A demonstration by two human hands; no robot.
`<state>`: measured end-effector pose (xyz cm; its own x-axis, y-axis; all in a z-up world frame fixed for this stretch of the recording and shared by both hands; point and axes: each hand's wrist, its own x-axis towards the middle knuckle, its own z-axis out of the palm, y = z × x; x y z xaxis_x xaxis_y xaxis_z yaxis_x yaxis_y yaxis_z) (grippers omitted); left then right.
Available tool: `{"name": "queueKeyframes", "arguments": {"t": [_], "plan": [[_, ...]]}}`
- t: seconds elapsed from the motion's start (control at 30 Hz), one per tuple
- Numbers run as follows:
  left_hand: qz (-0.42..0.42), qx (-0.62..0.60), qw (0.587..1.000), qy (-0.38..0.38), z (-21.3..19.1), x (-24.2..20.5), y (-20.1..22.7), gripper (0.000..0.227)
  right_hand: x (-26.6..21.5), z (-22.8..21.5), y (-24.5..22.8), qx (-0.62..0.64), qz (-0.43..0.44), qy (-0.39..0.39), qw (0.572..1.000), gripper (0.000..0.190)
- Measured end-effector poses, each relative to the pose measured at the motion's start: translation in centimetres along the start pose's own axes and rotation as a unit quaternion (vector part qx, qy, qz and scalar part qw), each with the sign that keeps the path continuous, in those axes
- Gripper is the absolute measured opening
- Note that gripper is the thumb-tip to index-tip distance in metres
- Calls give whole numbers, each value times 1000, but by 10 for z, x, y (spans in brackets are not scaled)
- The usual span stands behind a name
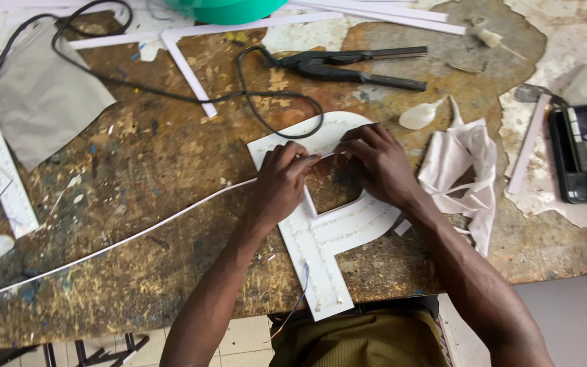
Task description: The person applies glue from a white bottle to a white letter-shaped base and presses a flexible LED strip into place. They work along the curves and straight edges of the letter, smoothing the strip with their fingers to ensure it adheres properly.
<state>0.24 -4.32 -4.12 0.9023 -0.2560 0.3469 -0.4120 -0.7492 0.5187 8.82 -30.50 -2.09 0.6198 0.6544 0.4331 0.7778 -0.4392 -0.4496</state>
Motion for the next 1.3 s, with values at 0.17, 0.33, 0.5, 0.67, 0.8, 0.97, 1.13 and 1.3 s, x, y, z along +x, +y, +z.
{"name": "queueKeyframes", "arguments": {"t": [0.17, 0.33, 0.5, 0.67, 0.8, 0.97, 1.13, 1.3], "plan": [[-35, 14, 999, -15, -5, -1, 11, 43, 5, -2, -11, 24, 25, -8, 999, 22], [-51, 14, 998, -32, -12, 3, 19, 37, 24, -5, -20, 64, 32, -4, 997, 11], [-68, -16, 997, -32, -30, 13, 32, 32, 53, -8, -19, 90, 59, -107, 988, 9], [-79, -20, 996, -40, -18, 10, 19, 34, 56, -4, -2, 127, 75, -152, 977, 9], [-75, -24, 996, -36, -18, 8, 16, 38, 59, -5, -5, 133, 104, -171, 971, 8], [-98, -106, 989, -17, -14, -2, -7, 37, 56, 0, -3, 108, 100, -158, 976, 9], [-73, -135, 987, -43, -49, -1, 1, 28, 50, 3, 2, 105, 104, -158, 976, 11], [-24, -41, 998, -52, -52, 1, 3, 34, 45, 9, 5, 86, 90, -153, 980, 17]]}}
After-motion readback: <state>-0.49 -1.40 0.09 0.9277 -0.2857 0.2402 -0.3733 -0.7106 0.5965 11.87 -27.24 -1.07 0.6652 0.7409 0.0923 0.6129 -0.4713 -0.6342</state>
